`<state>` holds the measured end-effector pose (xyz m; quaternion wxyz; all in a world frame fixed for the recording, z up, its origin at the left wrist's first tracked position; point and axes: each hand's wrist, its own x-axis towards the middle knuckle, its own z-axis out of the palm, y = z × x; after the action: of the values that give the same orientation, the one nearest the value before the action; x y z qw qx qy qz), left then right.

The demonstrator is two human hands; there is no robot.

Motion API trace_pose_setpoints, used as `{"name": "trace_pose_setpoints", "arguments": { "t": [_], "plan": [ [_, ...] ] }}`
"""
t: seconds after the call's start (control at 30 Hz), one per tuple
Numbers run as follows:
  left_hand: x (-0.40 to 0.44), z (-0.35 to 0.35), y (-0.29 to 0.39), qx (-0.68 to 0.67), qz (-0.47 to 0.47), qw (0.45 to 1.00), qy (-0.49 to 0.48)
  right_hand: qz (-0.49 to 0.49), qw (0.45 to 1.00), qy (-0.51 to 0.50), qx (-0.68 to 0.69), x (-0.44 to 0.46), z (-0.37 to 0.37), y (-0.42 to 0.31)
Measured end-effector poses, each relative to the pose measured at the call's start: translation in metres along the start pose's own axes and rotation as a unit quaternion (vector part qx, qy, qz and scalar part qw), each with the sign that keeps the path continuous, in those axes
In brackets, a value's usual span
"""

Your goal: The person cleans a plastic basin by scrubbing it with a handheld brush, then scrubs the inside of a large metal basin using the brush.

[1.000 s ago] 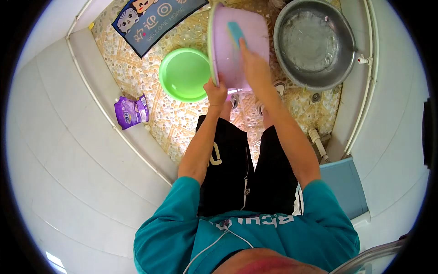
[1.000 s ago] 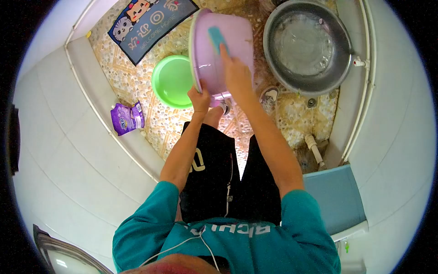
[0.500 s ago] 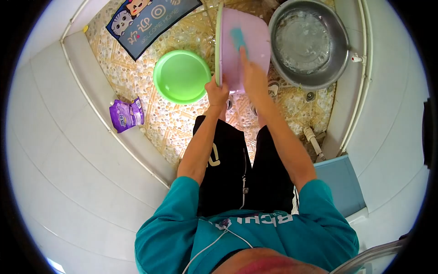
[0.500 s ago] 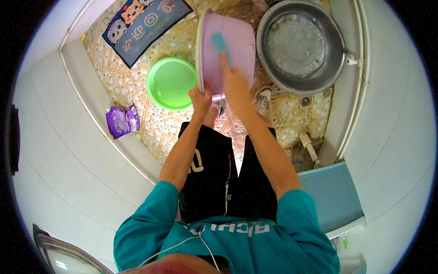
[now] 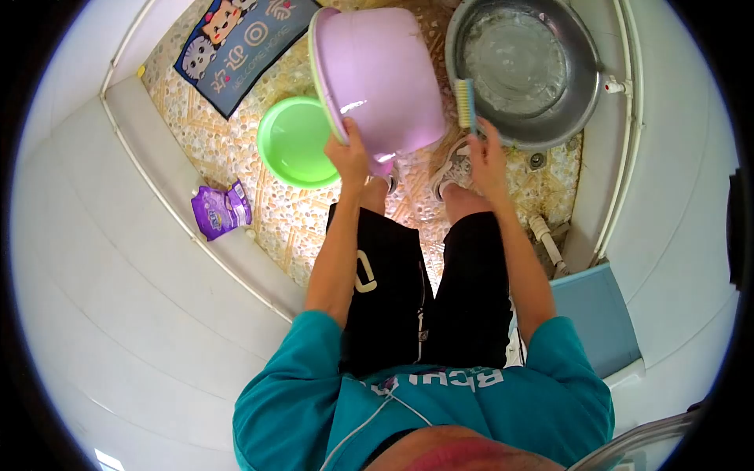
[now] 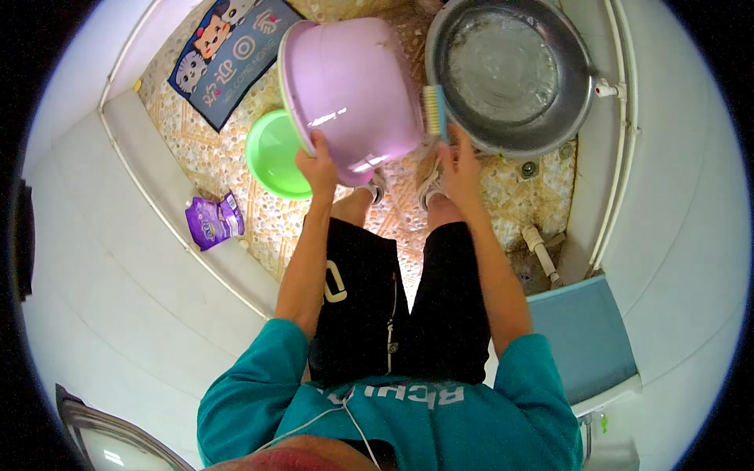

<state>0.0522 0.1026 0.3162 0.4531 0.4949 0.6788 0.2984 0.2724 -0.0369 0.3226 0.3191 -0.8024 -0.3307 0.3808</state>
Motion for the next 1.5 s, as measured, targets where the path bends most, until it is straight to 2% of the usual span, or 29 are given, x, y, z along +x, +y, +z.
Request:
{"name": "trace_pose_setpoints", "arguments": {
  "t": [0.1,0.17,0.2,0.23,0.3,0.33,0.4,0.47,0.5,0.57,0.6,0.67,0.7,0.77,0.8,0.83,0.87,0.93,1.03,1.07,1.1,1.13,1.17,1.2,1.27,1.33,1.4,1.43,1.5],
  "plan": [
    [0.009,-0.010,0.003,-0.021,0.013,0.999,-0.028,0.156,0.983,0.001,0.100,0.027,-0.039,0.053],
    [0.021,-0.019,-0.010,-0.005,0.045,0.998,-0.044,0.167,0.981,0.007,0.098,0.041,-0.050,0.087],
    [0.028,-0.021,-0.011,0.032,0.024,0.998,-0.051,0.174,0.981,0.014,0.088,0.051,-0.053,0.105],
    [0.034,-0.022,-0.012,0.068,0.001,0.996,-0.059,0.175,0.980,0.019,0.094,0.062,-0.053,0.128],
    [0.047,-0.027,-0.017,0.043,-0.022,0.998,-0.044,0.151,0.984,0.046,0.087,0.085,-0.043,0.178],
    [0.049,-0.028,-0.018,0.037,0.000,0.999,-0.035,0.152,0.983,0.046,0.095,0.098,-0.037,0.208],
    [0.056,-0.025,-0.014,0.034,0.033,0.999,0.000,0.014,0.989,0.110,-0.094,0.122,-0.022,0.269],
    [0.061,-0.028,-0.002,0.041,0.030,0.999,-0.003,0.101,0.989,0.095,-0.056,0.148,-0.025,0.293],
    [0.061,-0.032,-0.002,0.034,0.026,0.999,-0.012,0.101,0.990,0.083,-0.053,0.153,-0.022,0.300],
    [0.061,-0.035,-0.008,0.040,0.012,0.999,-0.008,0.219,0.962,0.154,-0.052,0.170,-0.024,0.311],
    [0.061,-0.033,-0.004,0.042,0.011,0.999,-0.006,0.214,0.964,0.150,-0.051,0.176,-0.021,0.322],
    [0.061,-0.030,0.007,0.059,0.013,0.998,0.001,0.138,0.939,0.192,-0.248,0.178,-0.012,0.358],
    [0.060,-0.030,0.007,0.057,0.011,0.998,0.008,0.132,0.941,0.188,-0.249,0.178,-0.001,0.387],
    [0.064,-0.032,0.005,0.082,0.029,0.996,0.003,0.082,0.963,0.223,-0.129,0.193,0.025,0.434],
    [0.066,-0.035,-0.001,0.091,0.034,0.995,0.016,0.076,0.963,0.224,-0.126,0.204,0.037,0.421],
    [0.069,-0.036,0.000,0.090,0.035,0.995,0.018,0.113,0.977,0.173,0.058,0.206,0.056,0.396],
    [0.068,-0.037,0.003,0.085,0.021,0.996,0.007,0.150,0.953,0.113,0.236,0.201,0.070,0.369],
    [0.068,-0.039,0.007,0.083,-0.002,0.996,-0.017,0.146,0.957,-0.008,0.250,0.203,0.070,0.299],
    [0.065,-0.038,-0.003,0.074,0.005,0.997,0.000,0.046,0.930,-0.057,0.359,0.189,0.063,0.185],
    [0.061,-0.038,0.001,0.110,0.012,0.994,-0.007,0.004,0.923,-0.087,0.376,0.176,0.052,0.143],
    [0.058,-0.040,-0.004,0.091,-0.001,0.996,-0.014,0.007,0.924,-0.087,0.372,0.160,0.039,0.098],
    [0.053,-0.035,0.004,0.098,0.009,0.995,-0.004,-0.030,0.951,-0.093,0.293,0.145,0.027,0.052],
    [0.047,-0.029,0.011,0.104,0.020,0.994,0.004,-0.066,0.970,-0.097,0.212,0.134,0.019,0.024],
    [0.044,-0.027,0.016,0.075,0.047,0.996,-0.011,-0.065,0.971,-0.095,0.208,0.126,0.018,0.012],
    [0.044,-0.029,0.031,0.072,0.036,0.996,-0.028,-0.196,0.980,-0.039,0.023,0.110,0.018,-0.005],
    [0.058,-0.020,0.041,0.056,0.040,0.997,-0.032,-0.216,0.976,-0.026,0.001,0.090,0.014,-0.011],
    [0.057,-0.009,0.047,0.131,-0.065,0.989,-0.032,-0.228,0.973,-0.023,-0.019,0.079,0.007,-0.022],
    [0.049,-0.007,0.049,0.128,-0.070,0.989,-0.034,-0.212,0.976,-0.030,-0.034,0.080,0.002,-0.032],
    [0.036,0.001,0.043,0.096,-0.054,0.993,0.033,-0.196,0.978,-0.034,-0.058,0.088,0.003,-0.042]
  ]
}}
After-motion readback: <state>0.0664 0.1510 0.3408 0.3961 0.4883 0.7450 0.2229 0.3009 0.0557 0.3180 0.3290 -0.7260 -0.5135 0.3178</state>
